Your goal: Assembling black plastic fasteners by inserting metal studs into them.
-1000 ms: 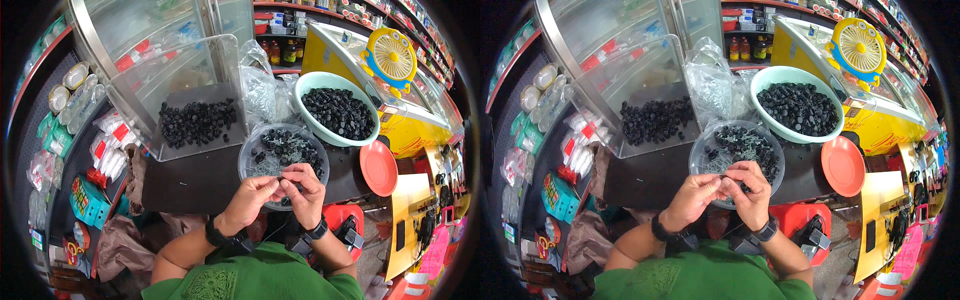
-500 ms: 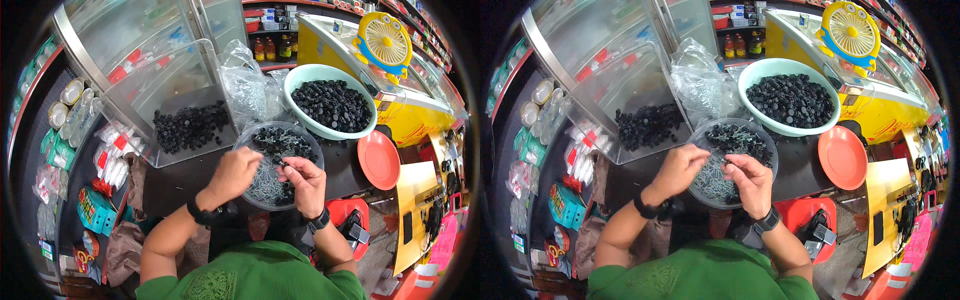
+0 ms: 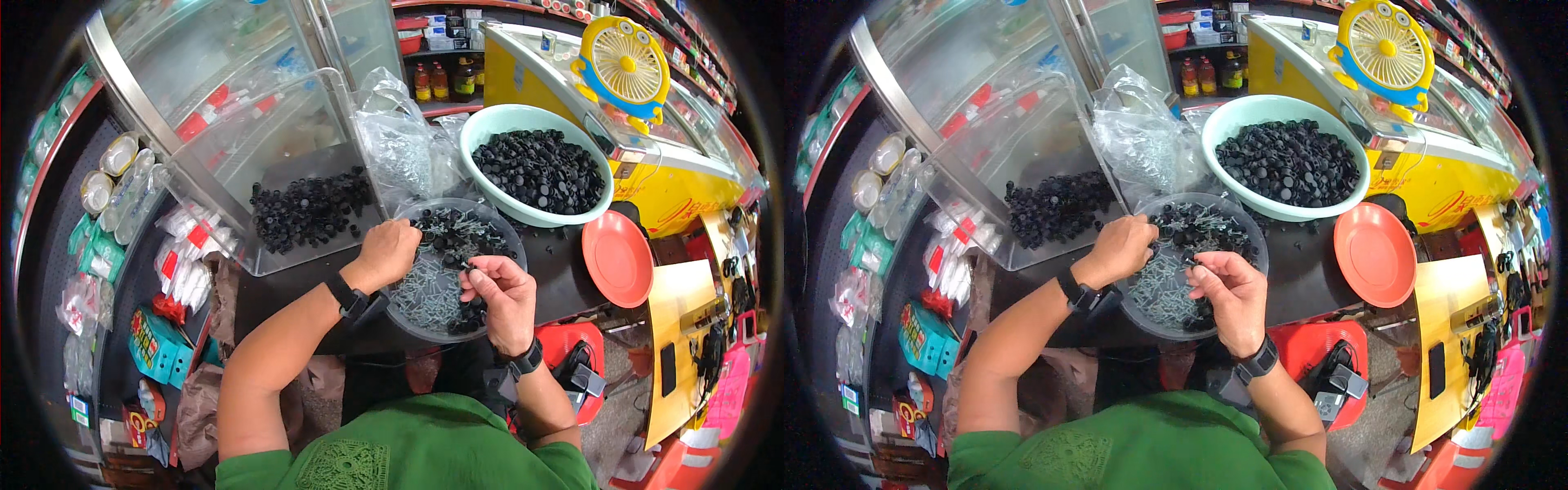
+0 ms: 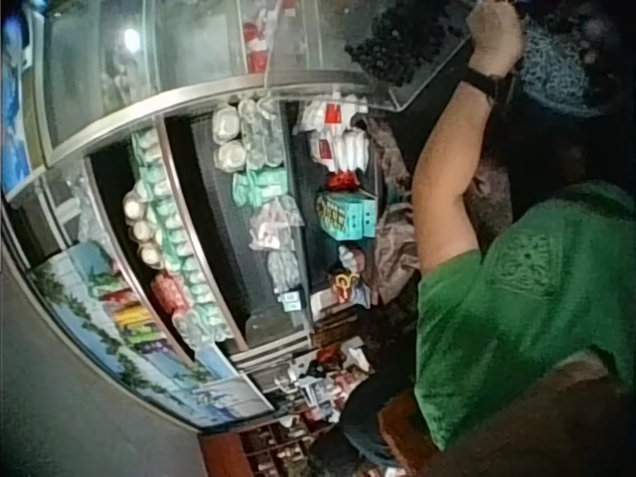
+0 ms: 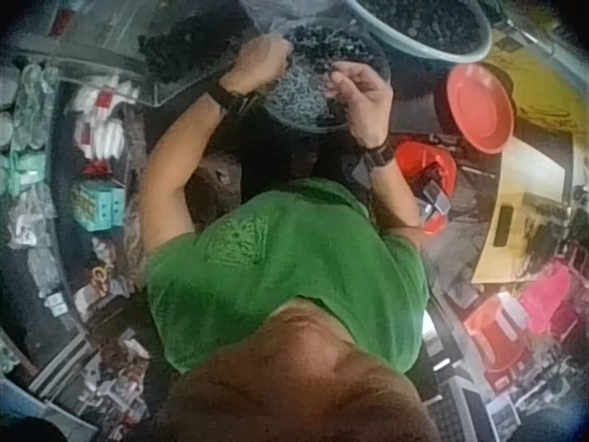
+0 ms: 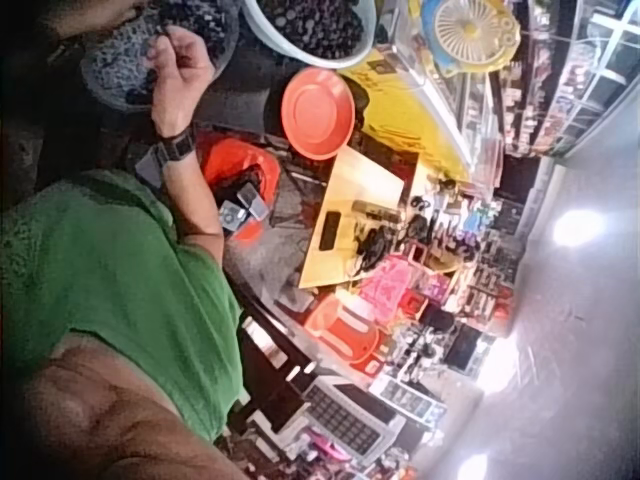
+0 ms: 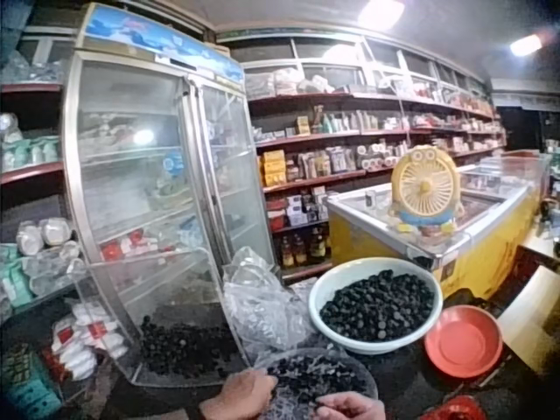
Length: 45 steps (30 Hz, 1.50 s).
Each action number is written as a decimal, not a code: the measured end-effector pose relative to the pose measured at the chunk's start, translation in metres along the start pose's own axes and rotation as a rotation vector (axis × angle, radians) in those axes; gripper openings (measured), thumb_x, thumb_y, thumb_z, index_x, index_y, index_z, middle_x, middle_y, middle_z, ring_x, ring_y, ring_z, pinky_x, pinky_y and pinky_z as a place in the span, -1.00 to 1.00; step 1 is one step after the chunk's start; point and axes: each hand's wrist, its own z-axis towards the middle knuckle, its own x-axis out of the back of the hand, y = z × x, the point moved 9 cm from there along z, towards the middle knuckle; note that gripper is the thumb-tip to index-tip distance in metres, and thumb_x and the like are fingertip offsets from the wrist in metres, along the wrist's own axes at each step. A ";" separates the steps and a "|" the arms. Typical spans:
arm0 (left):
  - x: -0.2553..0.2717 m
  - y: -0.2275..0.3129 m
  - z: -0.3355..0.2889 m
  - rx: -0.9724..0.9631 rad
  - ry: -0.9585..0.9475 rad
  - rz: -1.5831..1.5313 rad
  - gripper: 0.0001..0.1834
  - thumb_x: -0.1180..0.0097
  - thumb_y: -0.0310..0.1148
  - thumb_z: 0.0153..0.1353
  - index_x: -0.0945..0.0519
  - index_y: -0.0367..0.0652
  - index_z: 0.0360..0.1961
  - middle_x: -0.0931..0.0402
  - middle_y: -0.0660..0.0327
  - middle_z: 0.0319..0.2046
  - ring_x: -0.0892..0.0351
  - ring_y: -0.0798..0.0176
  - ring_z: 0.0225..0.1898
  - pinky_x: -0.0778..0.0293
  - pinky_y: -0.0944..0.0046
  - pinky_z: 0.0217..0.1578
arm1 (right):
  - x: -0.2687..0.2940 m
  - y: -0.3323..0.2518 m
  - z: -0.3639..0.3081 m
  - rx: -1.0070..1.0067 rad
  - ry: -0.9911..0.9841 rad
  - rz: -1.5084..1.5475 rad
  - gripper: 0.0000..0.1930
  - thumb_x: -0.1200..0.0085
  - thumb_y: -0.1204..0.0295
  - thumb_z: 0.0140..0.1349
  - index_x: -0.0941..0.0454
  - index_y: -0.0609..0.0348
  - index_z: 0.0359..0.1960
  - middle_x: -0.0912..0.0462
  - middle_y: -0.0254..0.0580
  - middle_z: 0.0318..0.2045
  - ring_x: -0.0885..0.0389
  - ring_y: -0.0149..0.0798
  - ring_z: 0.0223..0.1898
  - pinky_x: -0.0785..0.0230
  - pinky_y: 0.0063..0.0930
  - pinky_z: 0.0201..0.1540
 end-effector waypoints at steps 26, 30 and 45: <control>0.075 0.036 -0.104 0.031 0.485 -1.065 -0.74 -0.19 -0.63 0.08 -0.59 -0.33 -0.15 -0.56 0.14 -0.24 -0.58 0.33 -0.22 -0.52 0.40 -0.22 | -0.050 0.005 -0.026 -0.057 -0.311 0.334 -0.81 0.04 0.58 0.28 -0.50 0.38 -0.10 -0.61 0.07 -0.20 -0.62 -0.21 -0.21 -0.54 -0.38 -0.18; 0.083 0.043 -0.106 -0.051 0.456 -1.089 -0.72 -0.19 -0.62 0.09 -0.58 -0.31 -0.13 -0.54 0.14 -0.21 -0.56 0.33 -0.20 -0.50 0.39 -0.19 | -0.056 0.000 -0.029 -0.032 -0.389 0.411 -0.79 0.03 0.56 0.28 -0.49 0.38 -0.09 -0.59 0.09 -0.18 -0.62 -0.16 -0.20 -0.54 -0.35 -0.18; 0.027 0.043 -0.106 0.083 0.217 -2.084 -0.68 -0.19 -0.39 0.18 -0.54 -0.32 -0.07 -0.55 0.19 -0.27 -0.51 0.38 -0.32 -0.46 0.39 -0.27 | -0.065 -0.025 -0.037 0.041 -0.288 0.080 -0.82 -0.13 0.72 0.11 -0.52 0.35 -0.23 -0.54 -0.19 -0.37 -0.57 -0.42 -0.46 -0.50 -0.61 -0.43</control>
